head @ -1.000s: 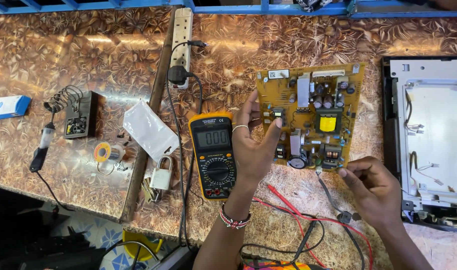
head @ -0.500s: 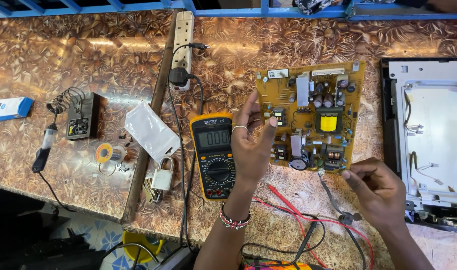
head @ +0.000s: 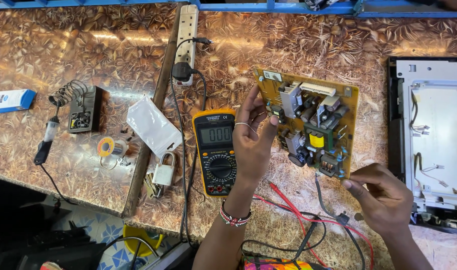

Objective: Testing an electronic circuit board using a digital multimeter and performing a visual inspection of the components.

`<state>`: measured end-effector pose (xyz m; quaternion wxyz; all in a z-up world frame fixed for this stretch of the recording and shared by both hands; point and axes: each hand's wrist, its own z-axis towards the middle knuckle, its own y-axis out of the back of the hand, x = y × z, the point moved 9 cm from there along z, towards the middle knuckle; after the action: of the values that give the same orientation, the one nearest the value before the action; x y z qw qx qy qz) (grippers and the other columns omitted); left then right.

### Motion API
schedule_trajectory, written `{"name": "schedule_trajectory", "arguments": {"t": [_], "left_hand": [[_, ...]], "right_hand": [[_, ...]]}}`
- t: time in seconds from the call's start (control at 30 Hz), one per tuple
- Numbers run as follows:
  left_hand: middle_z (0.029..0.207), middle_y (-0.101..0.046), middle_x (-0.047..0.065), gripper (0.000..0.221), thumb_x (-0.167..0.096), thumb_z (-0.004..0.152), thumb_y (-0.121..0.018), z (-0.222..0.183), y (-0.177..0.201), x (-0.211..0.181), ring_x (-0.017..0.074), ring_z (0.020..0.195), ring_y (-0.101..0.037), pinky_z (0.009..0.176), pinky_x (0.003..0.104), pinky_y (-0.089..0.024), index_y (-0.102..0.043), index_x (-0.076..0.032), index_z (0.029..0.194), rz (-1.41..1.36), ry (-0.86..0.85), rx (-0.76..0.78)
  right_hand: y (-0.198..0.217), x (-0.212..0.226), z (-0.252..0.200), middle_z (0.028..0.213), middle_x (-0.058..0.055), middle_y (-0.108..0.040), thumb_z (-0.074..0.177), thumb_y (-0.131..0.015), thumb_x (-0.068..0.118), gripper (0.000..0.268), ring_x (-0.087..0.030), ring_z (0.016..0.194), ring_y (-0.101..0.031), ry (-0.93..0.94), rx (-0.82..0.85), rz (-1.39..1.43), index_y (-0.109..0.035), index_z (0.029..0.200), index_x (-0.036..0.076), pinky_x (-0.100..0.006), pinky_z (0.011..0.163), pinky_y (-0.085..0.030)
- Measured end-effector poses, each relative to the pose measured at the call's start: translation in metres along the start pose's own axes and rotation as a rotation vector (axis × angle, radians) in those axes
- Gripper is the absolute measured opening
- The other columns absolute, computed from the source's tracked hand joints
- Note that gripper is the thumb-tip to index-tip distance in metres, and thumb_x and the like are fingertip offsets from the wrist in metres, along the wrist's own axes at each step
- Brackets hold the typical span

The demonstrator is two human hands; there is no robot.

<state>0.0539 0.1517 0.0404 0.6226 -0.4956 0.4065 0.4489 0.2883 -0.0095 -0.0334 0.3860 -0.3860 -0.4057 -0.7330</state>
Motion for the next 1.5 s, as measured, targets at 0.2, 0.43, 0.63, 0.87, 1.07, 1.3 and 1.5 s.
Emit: {"name": "schedule_trajectory", "arguments": {"t": [0.2, 0.43, 0.63, 0.87, 1.07, 1.3, 1.5], "left_hand": [[0.138, -0.06, 0.015, 0.07, -0.034, 0.096, -0.069, 0.0, 0.0, -0.001, 0.0212, 0.122, -0.062, 0.111, 0.032, -0.053, -0.044, -0.005, 0.154, 0.015, -0.042, 0.013], [0.137, -0.06, 0.015, 0.072, -0.039, 0.095, -0.068, 0.001, 0.0, -0.003, 0.0216, 0.121, -0.063, 0.11, 0.032, -0.054, -0.043, -0.008, 0.155, 0.044, -0.034, 0.026], [0.138, -0.061, 0.016, 0.073, -0.037, 0.094, -0.068, 0.001, 0.0, -0.003, 0.0222, 0.122, -0.063, 0.109, 0.033, -0.054, -0.042, -0.006, 0.155, 0.023, -0.015, 0.021], [0.141, -0.059, 0.016, 0.071, -0.034, 0.096, -0.067, 0.0, -0.001, -0.003, 0.0229, 0.125, -0.062, 0.111, 0.033, -0.054, -0.041, -0.007, 0.156, 0.036, -0.019, 0.033], [0.136, -0.062, 0.013, 0.072, -0.036, 0.096, -0.069, 0.0, -0.002, -0.004, 0.0201, 0.12, -0.063, 0.109, 0.031, -0.055, -0.042, -0.006, 0.156, 0.021, -0.038, 0.035], [0.124, -0.058, 0.006, 0.065, -0.041, 0.096, -0.067, -0.002, 0.007, -0.002, 0.0151, 0.109, -0.057, 0.101, 0.027, -0.052, -0.052, -0.009, 0.151, 0.073, -0.021, -0.005], [0.119, -0.058, 0.005, 0.065, -0.038, 0.095, -0.068, -0.001, 0.009, 0.001, 0.0132, 0.102, -0.054, 0.088, 0.021, -0.051, -0.054, -0.005, 0.149, 0.063, 0.018, -0.026]], "right_hand": [[0.0, -0.003, 0.0, 0.082, -0.006, -0.07, 0.087, -0.078, 0.012, 0.012, -0.014, 0.07, -0.066, -0.053, -0.001, -0.015, -0.069, 0.093, 0.006, -0.023, 0.065, -0.057], [0.001, -0.006, -0.002, 0.082, -0.005, -0.069, 0.087, -0.077, 0.007, 0.013, -0.014, 0.071, -0.065, -0.038, -0.004, 0.021, -0.069, 0.097, 0.006, -0.023, 0.068, -0.057], [0.001, -0.001, -0.002, 0.08, -0.005, -0.069, 0.086, -0.078, 0.011, 0.011, -0.014, 0.071, -0.064, -0.016, -0.009, 0.021, -0.07, 0.092, 0.006, -0.024, 0.07, -0.055], [0.001, 0.002, -0.001, 0.079, -0.007, -0.068, 0.086, -0.077, 0.01, 0.01, -0.015, 0.068, -0.063, -0.032, -0.007, 0.004, -0.071, 0.09, 0.005, -0.025, 0.066, -0.055], [0.005, -0.006, -0.003, 0.084, -0.008, -0.067, 0.09, -0.077, 0.007, 0.01, -0.017, 0.074, -0.065, -0.143, -0.044, -0.004, -0.069, 0.095, 0.003, -0.026, 0.069, -0.058], [0.007, -0.024, -0.004, 0.078, -0.007, -0.06, 0.095, -0.072, 0.008, 0.011, -0.015, 0.068, -0.056, -0.256, -0.089, 0.233, -0.066, 0.102, 0.002, -0.024, 0.059, -0.05], [0.006, -0.034, -0.005, 0.081, -0.005, -0.063, 0.096, -0.07, 0.003, 0.013, -0.012, 0.064, -0.058, -0.295, -0.109, 0.425, -0.066, 0.108, 0.004, -0.022, 0.06, -0.05]]}}
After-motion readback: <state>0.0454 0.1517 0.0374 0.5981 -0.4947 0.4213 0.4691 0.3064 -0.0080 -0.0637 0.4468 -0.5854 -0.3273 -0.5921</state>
